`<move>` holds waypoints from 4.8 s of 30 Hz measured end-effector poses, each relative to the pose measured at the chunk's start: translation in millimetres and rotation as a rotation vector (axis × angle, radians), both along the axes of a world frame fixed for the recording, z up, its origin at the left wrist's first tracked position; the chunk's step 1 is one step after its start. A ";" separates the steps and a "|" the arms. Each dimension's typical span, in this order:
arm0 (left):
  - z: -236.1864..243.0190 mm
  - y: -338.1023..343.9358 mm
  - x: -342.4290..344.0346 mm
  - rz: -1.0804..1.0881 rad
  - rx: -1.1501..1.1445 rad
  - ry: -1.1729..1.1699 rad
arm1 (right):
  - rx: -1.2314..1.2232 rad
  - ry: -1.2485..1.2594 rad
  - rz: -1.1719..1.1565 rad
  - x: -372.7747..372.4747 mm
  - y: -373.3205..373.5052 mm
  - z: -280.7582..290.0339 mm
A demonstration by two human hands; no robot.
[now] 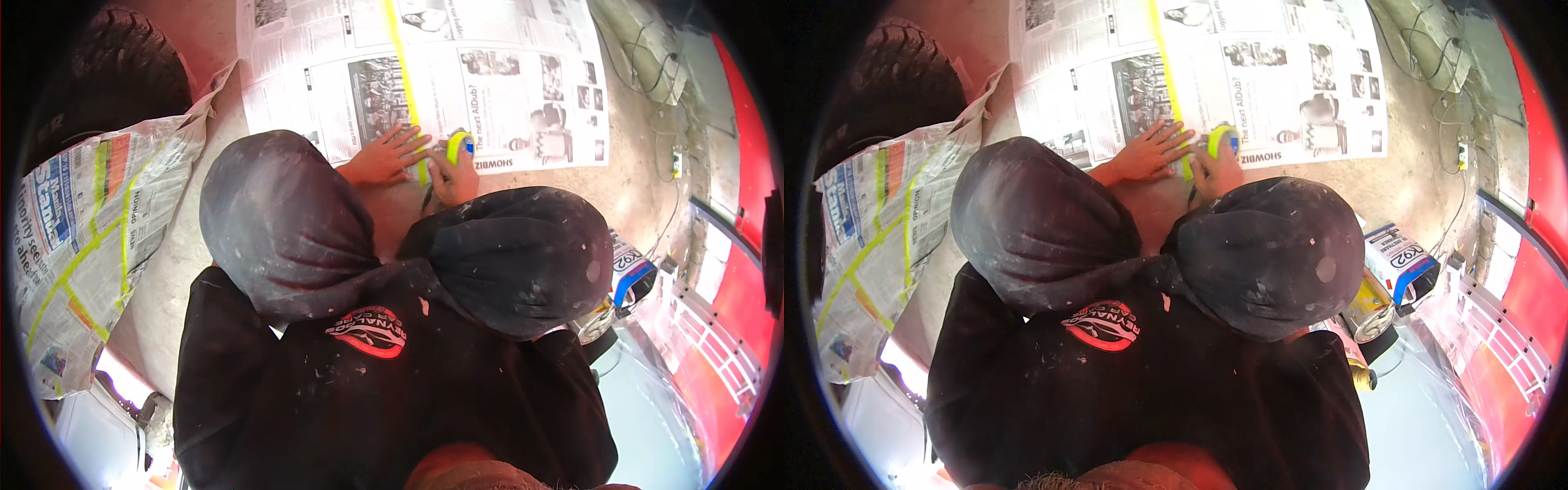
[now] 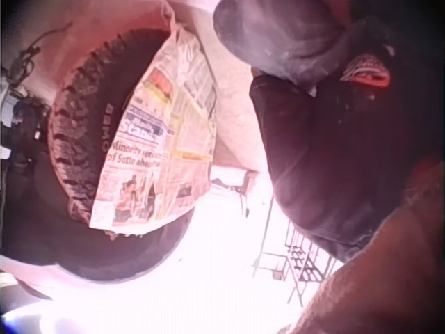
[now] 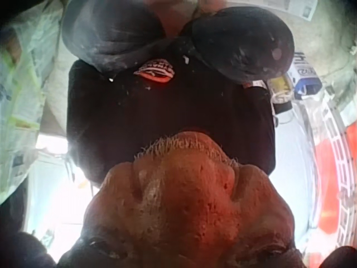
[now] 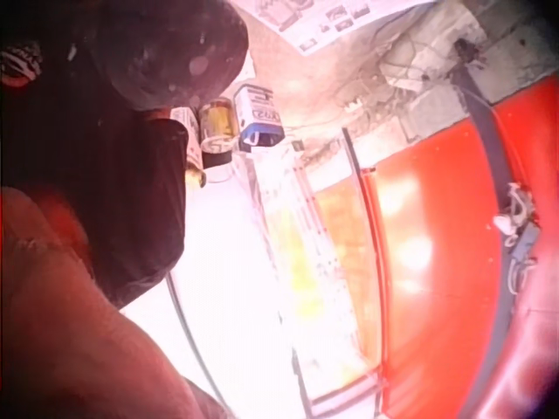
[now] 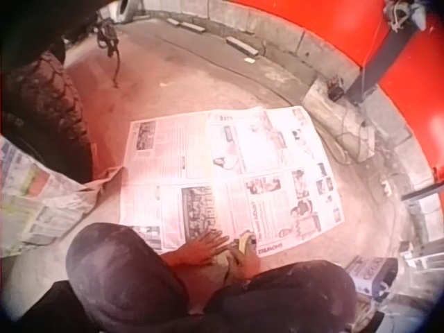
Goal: Apply masking tape and newspaper to protect surfaces during an automotive repair or paint job.
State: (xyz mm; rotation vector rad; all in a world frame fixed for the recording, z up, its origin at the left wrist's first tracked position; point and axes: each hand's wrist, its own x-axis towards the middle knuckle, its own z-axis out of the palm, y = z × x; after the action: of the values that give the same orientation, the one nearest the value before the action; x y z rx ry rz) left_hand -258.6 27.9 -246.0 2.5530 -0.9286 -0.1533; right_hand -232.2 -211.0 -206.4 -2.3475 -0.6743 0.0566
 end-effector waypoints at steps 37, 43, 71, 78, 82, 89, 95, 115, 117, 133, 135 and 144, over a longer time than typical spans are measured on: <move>40.8 131.5 215.8 1.055 -0.543 0.101 | 0.518 1.250 -0.161 33.3 12.2 62.6; 13.7 118.1 257.9 0.877 -0.402 0.063 | 0.348 1.377 -0.232 38.1 42.4 28.5; 0.0 90.4 203.4 0.600 -0.096 -0.169 | 0.265 1.568 -0.681 79.2 47.5 6.2; -0.8 8.1 41.0 0.073 -0.028 0.064 | 0.241 1.553 -0.669 75.3 49.3 8.0; 8.3 4.3 33.0 0.121 -0.088 0.108 | 0.275 1.585 -0.660 69.8 44.5 14.6; 32.4 5.0 33.5 0.086 0.000 0.162 | 0.316 1.630 -0.711 54.8 43.5 3.6; 32.2 7.4 36.1 0.021 -0.008 0.139 | 0.383 1.585 -0.844 42.1 40.6 0.5; 54.9 3.0 19.7 0.193 -0.048 0.067 | 1.270 1.711 -0.348 48.9 -29.1 -51.1; 65.5 -3.0 21.1 0.280 -0.118 0.007 | 1.081 1.605 -0.397 61.6 -19.2 -54.2; 62.9 167.0 -336.3 2.228 0.121 0.468 | 0.344 0.927 -0.176 103.6 50.6 45.1; 54.4 149.4 -346.2 2.206 0.175 0.665 | 0.298 0.995 -0.035 99.2 49.2 33.1; 43.7 118.4 -354.9 2.066 0.210 0.456 | 0.339 1.075 -0.017 97.3 57.2 37.2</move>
State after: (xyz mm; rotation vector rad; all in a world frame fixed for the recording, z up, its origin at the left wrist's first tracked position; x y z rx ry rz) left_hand -613.4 146.3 -202.2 2.1402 1.9183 -0.1464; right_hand -134.9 -153.7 -169.2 -1.6431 -0.0962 1.0200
